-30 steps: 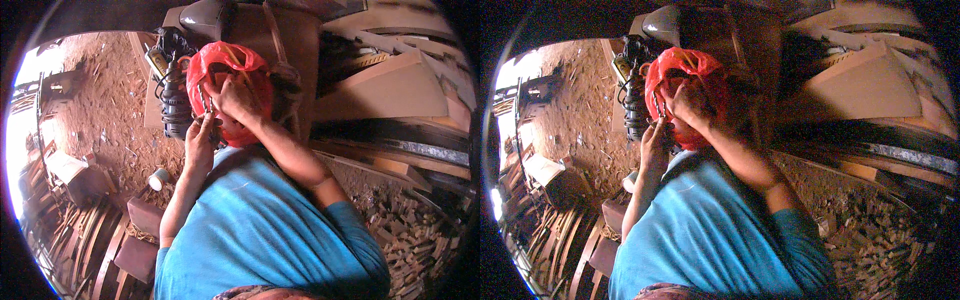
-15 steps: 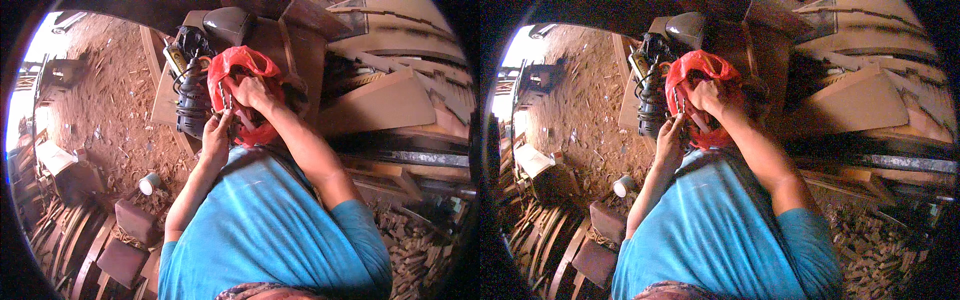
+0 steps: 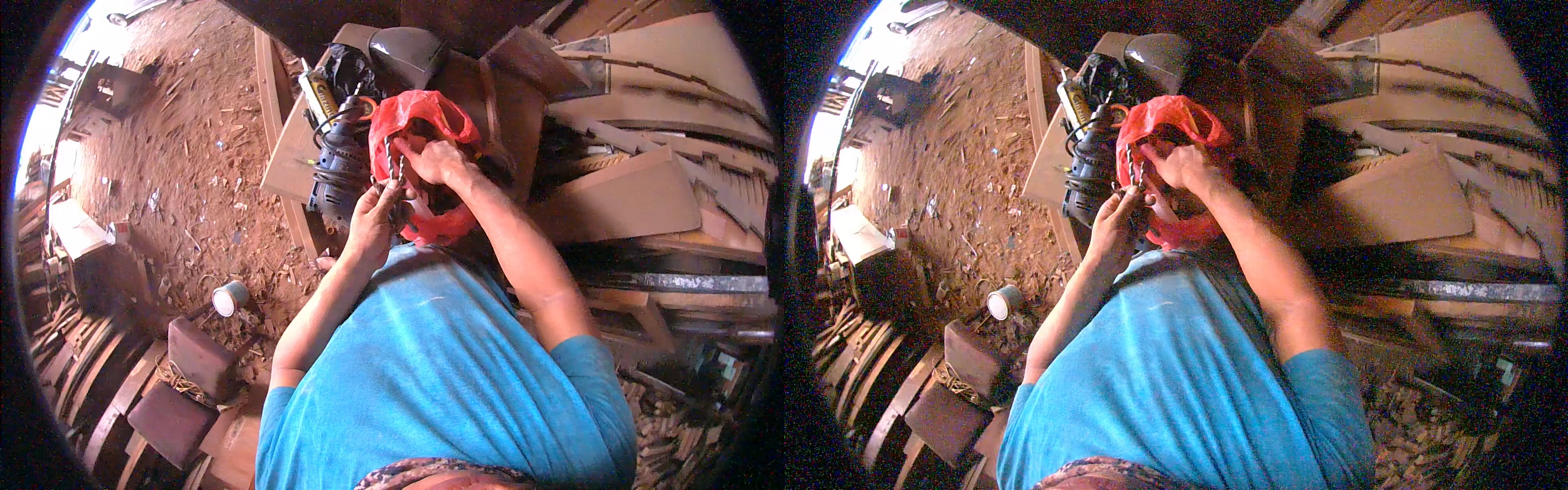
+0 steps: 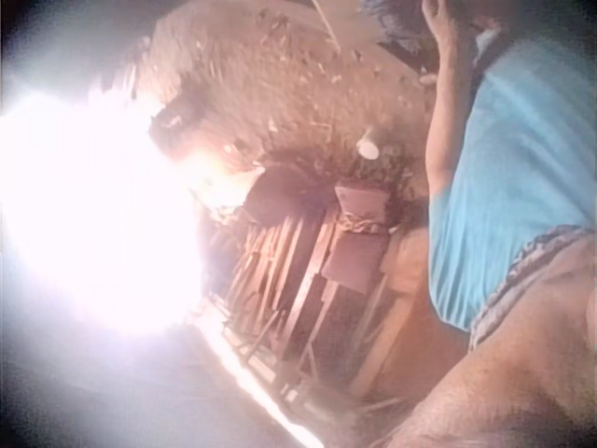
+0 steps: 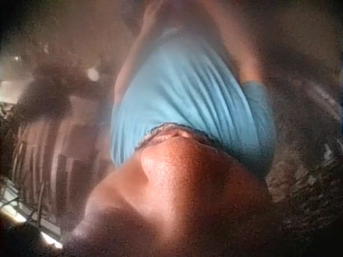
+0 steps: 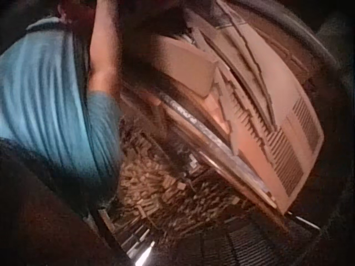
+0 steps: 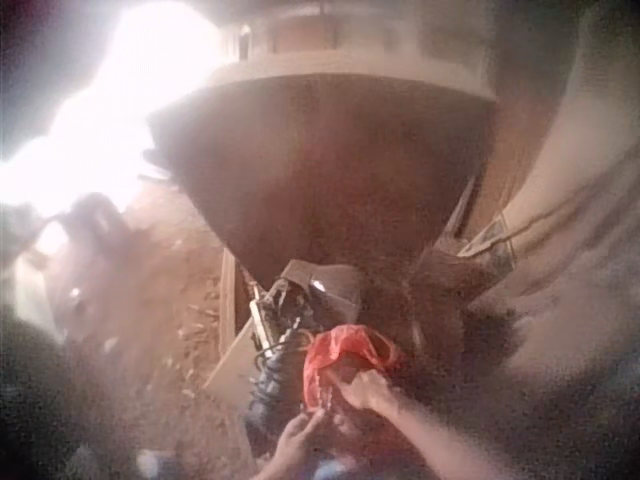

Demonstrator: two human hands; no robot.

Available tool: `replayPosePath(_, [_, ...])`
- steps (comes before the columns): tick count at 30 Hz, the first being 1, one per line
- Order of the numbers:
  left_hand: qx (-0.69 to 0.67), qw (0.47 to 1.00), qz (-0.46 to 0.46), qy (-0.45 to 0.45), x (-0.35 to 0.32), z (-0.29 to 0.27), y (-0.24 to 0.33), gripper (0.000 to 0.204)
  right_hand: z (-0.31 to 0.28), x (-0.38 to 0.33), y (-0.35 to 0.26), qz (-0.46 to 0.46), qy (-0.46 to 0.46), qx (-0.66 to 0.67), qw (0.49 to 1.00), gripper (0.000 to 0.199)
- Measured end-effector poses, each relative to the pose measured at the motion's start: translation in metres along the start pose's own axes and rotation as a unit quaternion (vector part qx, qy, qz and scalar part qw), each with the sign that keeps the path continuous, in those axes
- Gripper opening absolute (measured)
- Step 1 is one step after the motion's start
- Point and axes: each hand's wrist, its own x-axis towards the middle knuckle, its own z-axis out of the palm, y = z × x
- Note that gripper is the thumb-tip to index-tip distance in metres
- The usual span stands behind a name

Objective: The person uses a hammer to tap a wooden panel into place on a larger wooden structure. They then retrieve a power drill from a red bag, plug it into an outlet, and prepare to use it on the assembly.

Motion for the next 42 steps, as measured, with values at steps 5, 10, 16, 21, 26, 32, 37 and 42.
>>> replayPosePath(5, [-0.061,0.997,-0.029,-0.025,-0.005,0.003,0.012,0.018,-0.003,0.002,0.003,-0.022,0.033,-0.064,0.997,0.084])
replayPosePath(10, [-0.132,0.988,-0.028,-0.072,-0.002,-0.008,0.010,0.016,-0.049,-0.011,-0.008,0.038,-0.143,-0.079,0.986,0.072])
replayPosePath(16, [-0.098,0.994,-0.005,-0.040,-0.003,0.000,0.012,0.019,-0.016,-0.018,0.012,-0.062,-0.041,-0.308,0.948,0.023])
replayPosePath(21, [-0.065,0.996,-0.003,-0.059,-0.001,-0.004,0.009,0.020,0.009,-0.022,0.018,-0.099,0.056,-0.305,0.946,0.024])
replayPosePath(26, [-0.047,0.998,-0.015,-0.029,-0.001,-0.002,0.007,0.018,0.011,-0.027,0.025,-0.129,0.115,-0.294,0.940,0.018])
replayPosePath(32, [-0.036,0.999,0.006,-0.007,-0.007,-0.004,0.006,0.019,-0.049,-0.093,0.023,-0.120,0.151,-0.153,0.969,0.023])
replayPosePath(37, [-0.023,1.000,0.014,0.003,-0.004,0.008,0.004,0.020,-0.053,-0.122,0.047,-0.133,0.015,0.331,0.934,0.031])
replayPosePath(42, [-0.011,0.999,-0.002,-0.050,0.004,0.013,-0.002,0.020,-0.040,-0.140,0.046,-0.089,-0.119,0.549,0.823,0.035])
